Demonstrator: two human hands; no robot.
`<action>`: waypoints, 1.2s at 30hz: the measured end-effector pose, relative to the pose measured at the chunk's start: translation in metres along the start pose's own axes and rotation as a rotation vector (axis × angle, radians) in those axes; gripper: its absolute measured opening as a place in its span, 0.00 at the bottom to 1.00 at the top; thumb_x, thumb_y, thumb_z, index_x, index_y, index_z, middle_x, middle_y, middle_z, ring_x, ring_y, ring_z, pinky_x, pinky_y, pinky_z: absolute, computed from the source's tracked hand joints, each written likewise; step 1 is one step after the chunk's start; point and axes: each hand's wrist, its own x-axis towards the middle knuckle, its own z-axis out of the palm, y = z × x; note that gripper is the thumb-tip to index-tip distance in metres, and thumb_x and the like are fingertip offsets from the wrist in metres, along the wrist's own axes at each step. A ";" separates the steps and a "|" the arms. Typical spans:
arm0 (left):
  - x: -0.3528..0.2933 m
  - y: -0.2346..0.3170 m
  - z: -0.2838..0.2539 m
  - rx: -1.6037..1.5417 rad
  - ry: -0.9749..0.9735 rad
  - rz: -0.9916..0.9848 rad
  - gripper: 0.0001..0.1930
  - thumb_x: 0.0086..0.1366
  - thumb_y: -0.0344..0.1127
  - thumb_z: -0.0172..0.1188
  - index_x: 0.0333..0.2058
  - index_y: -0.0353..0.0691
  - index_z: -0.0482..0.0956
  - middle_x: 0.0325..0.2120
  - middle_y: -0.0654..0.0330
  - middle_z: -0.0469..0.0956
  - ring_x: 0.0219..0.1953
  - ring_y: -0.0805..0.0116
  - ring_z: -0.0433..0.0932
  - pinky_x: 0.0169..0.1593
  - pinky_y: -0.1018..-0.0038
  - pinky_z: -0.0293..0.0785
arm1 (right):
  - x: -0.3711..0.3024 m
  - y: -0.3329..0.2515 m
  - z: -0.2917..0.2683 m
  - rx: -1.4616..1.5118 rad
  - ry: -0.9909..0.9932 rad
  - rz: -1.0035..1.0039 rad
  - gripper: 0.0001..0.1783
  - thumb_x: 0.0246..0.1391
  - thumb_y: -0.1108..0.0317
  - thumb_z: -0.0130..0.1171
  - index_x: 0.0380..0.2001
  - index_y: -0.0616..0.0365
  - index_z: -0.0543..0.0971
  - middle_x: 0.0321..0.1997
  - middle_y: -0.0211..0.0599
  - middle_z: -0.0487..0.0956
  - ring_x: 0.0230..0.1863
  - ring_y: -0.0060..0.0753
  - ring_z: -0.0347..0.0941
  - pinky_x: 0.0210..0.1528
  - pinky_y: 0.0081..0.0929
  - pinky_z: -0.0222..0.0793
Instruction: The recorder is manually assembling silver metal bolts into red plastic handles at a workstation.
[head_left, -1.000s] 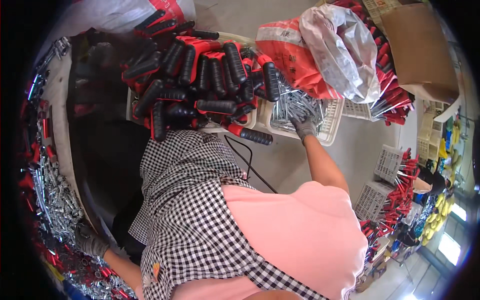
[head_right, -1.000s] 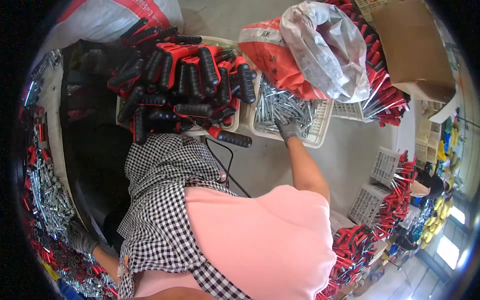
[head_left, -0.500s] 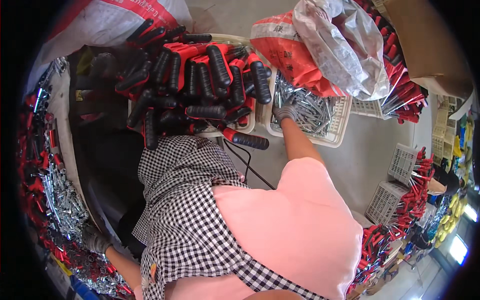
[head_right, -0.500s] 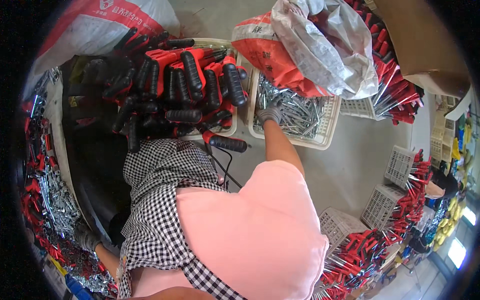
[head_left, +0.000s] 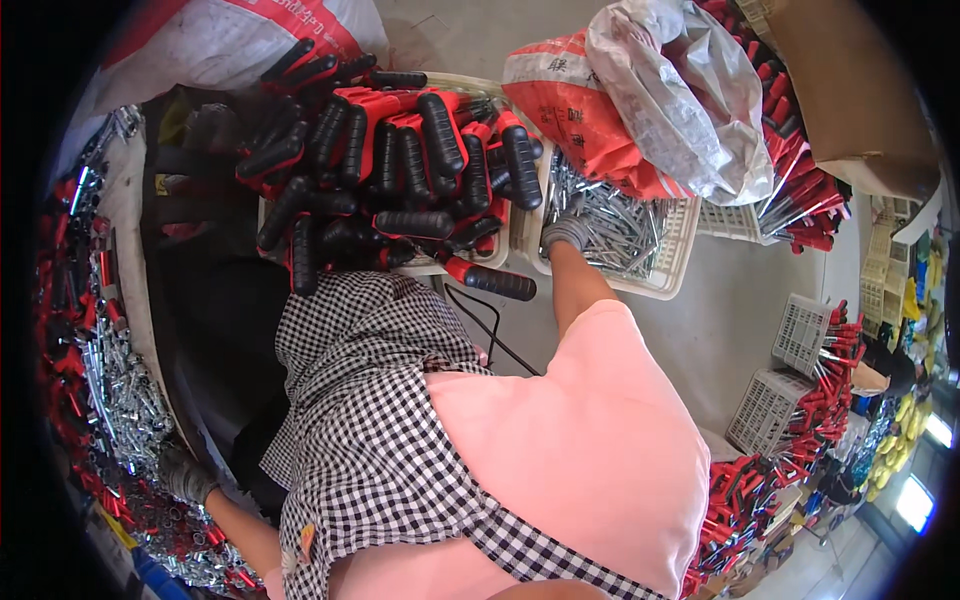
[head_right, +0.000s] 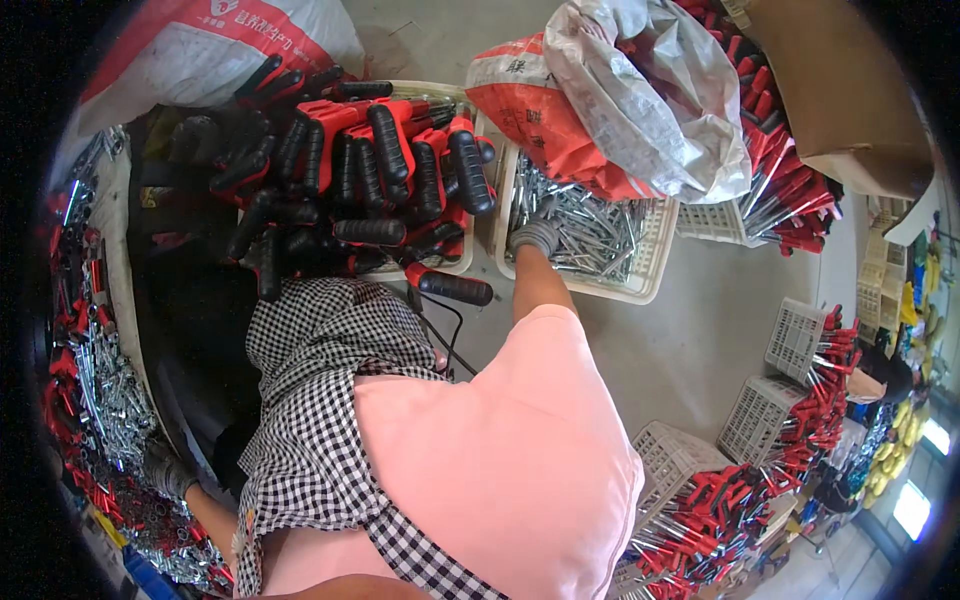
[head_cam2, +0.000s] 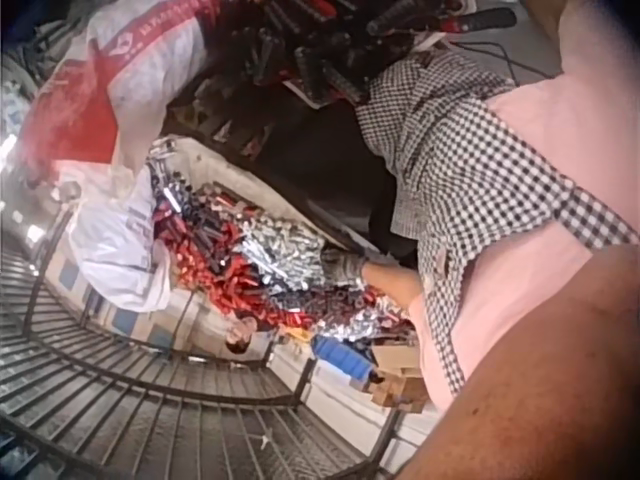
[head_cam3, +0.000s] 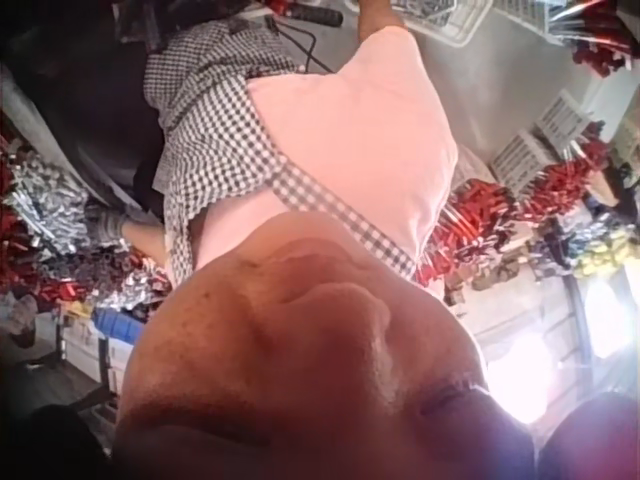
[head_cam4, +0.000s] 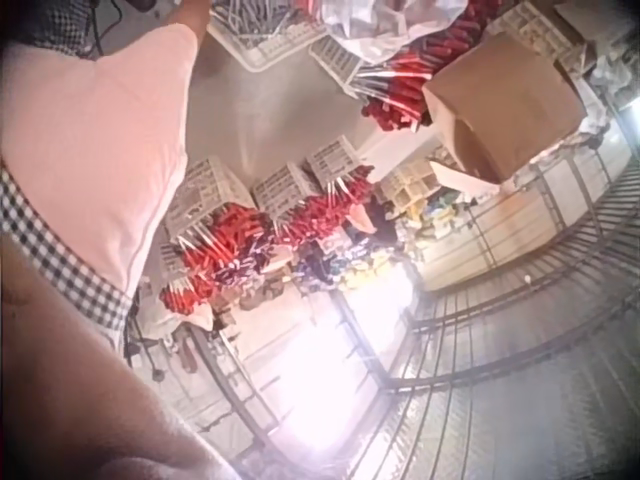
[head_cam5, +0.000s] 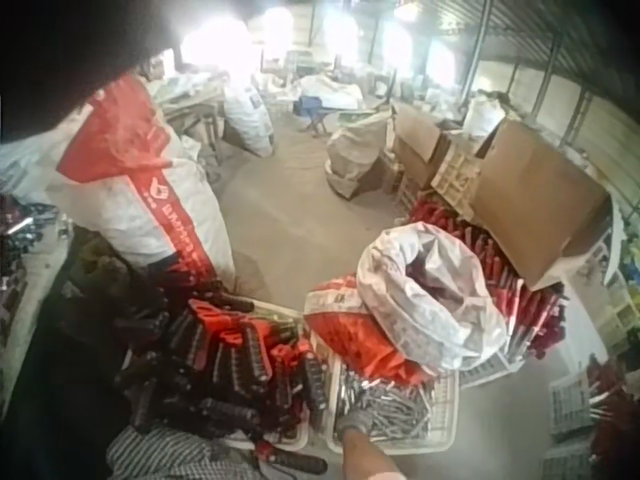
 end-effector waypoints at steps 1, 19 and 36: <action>-0.001 0.003 -0.002 -0.034 0.019 -0.014 0.22 0.67 0.50 0.41 0.38 0.41 0.80 0.39 0.51 0.79 0.44 0.51 0.74 0.51 0.59 0.67 | 0.002 -0.001 0.000 0.024 -0.029 0.027 0.67 0.38 0.57 0.68 0.68 0.45 0.28 0.70 0.59 0.48 0.66 0.51 0.57 0.59 0.34 0.65; -0.001 0.001 0.004 -0.047 0.013 -0.049 0.21 0.67 0.50 0.42 0.38 0.42 0.80 0.38 0.51 0.79 0.43 0.51 0.75 0.49 0.57 0.68 | 0.065 0.029 0.059 0.265 -0.111 -0.034 0.63 0.41 0.40 0.63 0.69 0.41 0.33 0.62 0.56 0.62 0.60 0.46 0.64 0.62 0.35 0.58; 0.002 0.005 -0.031 0.073 -0.014 -0.067 0.24 0.67 0.52 0.40 0.41 0.44 0.81 0.41 0.51 0.79 0.45 0.51 0.75 0.51 0.60 0.69 | 0.152 0.047 0.134 0.795 -0.555 -0.156 0.21 0.53 0.57 0.57 0.42 0.64 0.79 0.43 0.41 0.80 0.46 0.36 0.74 0.52 0.30 0.63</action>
